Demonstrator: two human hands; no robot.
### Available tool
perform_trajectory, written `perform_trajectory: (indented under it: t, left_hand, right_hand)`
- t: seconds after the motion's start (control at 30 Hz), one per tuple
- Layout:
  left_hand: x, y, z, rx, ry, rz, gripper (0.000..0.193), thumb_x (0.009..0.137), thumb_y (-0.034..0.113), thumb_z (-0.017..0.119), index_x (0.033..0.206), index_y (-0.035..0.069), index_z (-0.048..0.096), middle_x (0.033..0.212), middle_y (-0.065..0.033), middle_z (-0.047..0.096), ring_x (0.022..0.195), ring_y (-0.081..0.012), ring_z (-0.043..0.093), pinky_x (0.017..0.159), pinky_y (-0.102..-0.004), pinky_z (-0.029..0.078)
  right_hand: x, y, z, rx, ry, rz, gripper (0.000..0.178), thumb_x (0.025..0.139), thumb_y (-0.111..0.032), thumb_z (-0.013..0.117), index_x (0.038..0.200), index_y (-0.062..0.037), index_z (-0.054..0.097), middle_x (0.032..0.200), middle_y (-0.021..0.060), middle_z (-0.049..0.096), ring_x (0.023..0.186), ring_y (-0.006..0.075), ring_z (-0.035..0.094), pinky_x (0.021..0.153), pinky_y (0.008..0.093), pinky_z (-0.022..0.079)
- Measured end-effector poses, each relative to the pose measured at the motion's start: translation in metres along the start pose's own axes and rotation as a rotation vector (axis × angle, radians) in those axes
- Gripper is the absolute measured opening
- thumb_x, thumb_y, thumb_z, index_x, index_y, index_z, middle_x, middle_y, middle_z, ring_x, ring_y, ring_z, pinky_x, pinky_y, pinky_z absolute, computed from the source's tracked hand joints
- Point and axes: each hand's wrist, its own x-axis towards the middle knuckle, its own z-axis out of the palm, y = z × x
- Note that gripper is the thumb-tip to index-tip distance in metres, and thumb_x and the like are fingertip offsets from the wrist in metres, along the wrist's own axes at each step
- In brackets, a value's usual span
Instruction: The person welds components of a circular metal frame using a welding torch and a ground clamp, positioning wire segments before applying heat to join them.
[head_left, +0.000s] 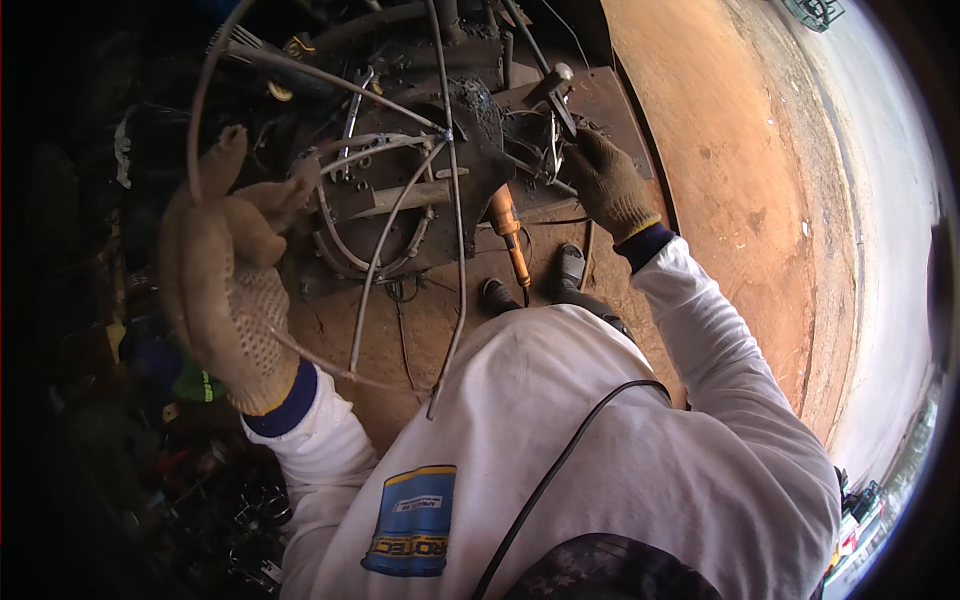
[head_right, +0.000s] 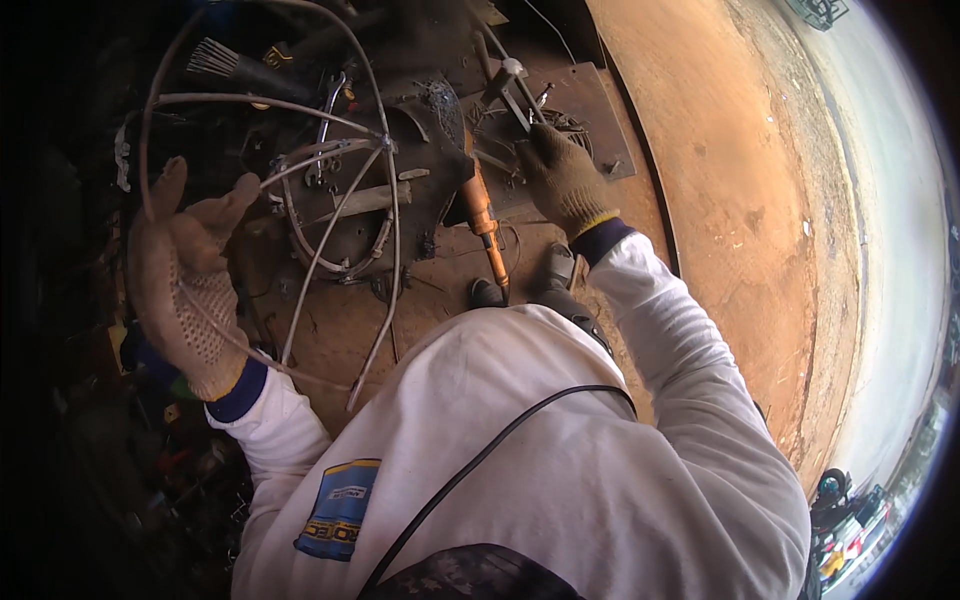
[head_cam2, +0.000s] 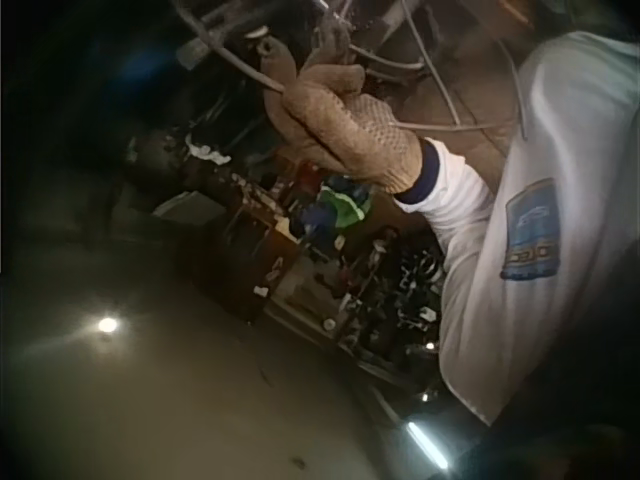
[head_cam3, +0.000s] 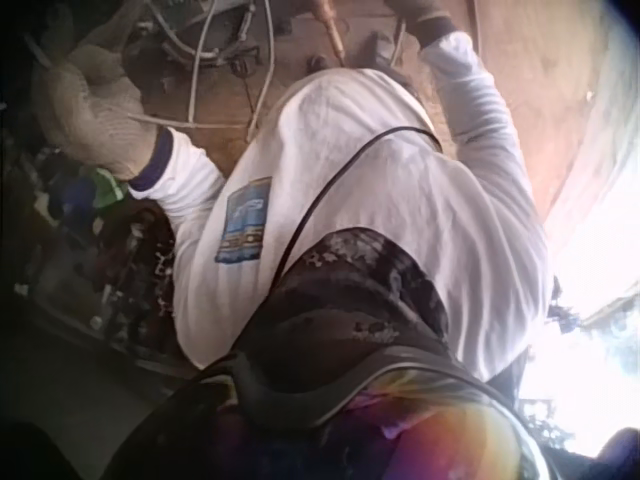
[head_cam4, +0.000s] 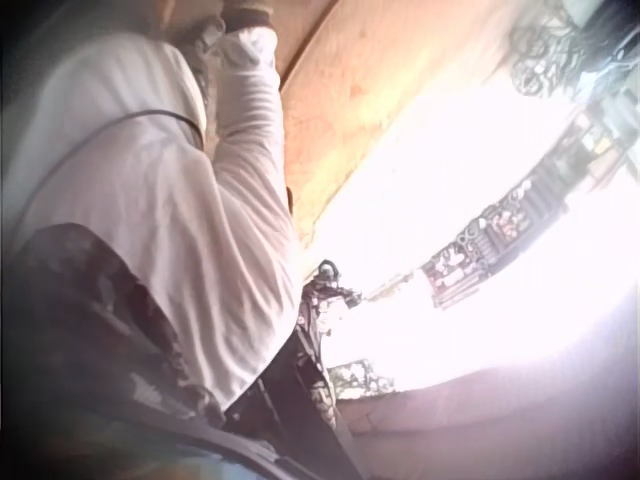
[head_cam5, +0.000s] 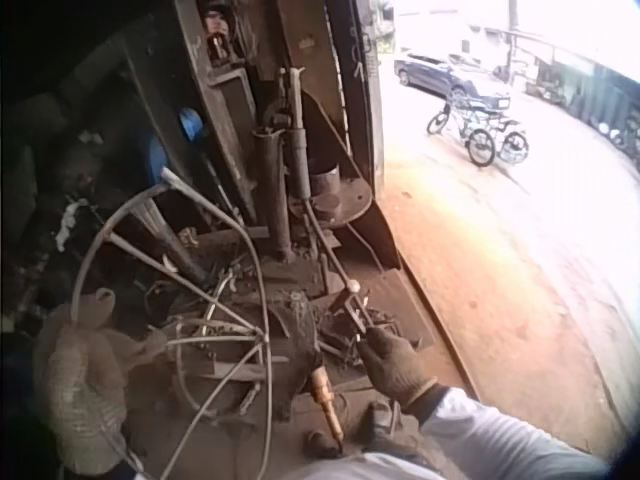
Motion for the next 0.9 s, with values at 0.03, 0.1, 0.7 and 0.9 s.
perform_trajectory:
  t: [0.03,0.1,0.7,0.9]
  left_hand:
    - [-0.001,0.006,-0.007,0.004,-0.056,0.065,0.058,0.107,0.031,0.038,0.138,-0.017,0.047,0.07,-0.0077,0.047,0.083,-0.025,0.067,0.102,-0.0585,0.053]
    - [-0.004,0.021,-0.018,-0.014,-0.06,0.103,0.056,0.106,0.029,0.039,0.138,-0.017,0.048,0.069,-0.0079,0.047,0.081,-0.0245,0.066,0.101,-0.0565,0.055]
    - [-0.033,0.048,-0.039,-0.124,0.199,-0.008,0.057,0.105,0.02,0.04,0.146,-0.019,0.033,0.068,-0.0116,0.047,0.081,-0.0346,0.062,0.112,-0.0743,0.032]
    - [-0.029,0.04,-0.04,-0.181,0.307,-0.067,0.056,0.106,0.023,0.041,0.144,-0.018,0.036,0.066,-0.0101,0.045,0.079,-0.0337,0.062,0.114,-0.0742,0.029]
  right_hand:
    - [0.013,-0.009,0.003,-0.058,-0.006,-0.026,0.031,0.099,-0.024,0.057,0.119,-0.0003,0.063,0.106,0.0232,0.069,0.098,0.0387,0.068,0.082,0.0419,0.052]
    - [0.029,-0.046,0.003,-0.273,-0.035,-0.357,0.036,0.098,-0.028,0.058,0.119,-0.0003,0.063,0.112,0.0228,0.07,0.102,0.0413,0.067,0.085,0.0437,0.053]
    - [0.161,-0.112,0.132,-0.554,-0.457,-0.354,0.035,0.092,-0.02,0.055,0.119,-0.0048,0.071,0.114,0.0209,0.072,0.108,0.0364,0.069,0.093,0.0467,0.054]
    - [0.156,-0.096,0.124,-0.626,-0.505,-0.374,0.036,0.098,-0.03,0.052,0.12,-0.0067,0.069,0.114,0.0223,0.071,0.108,0.0394,0.067,0.092,0.0465,0.053]
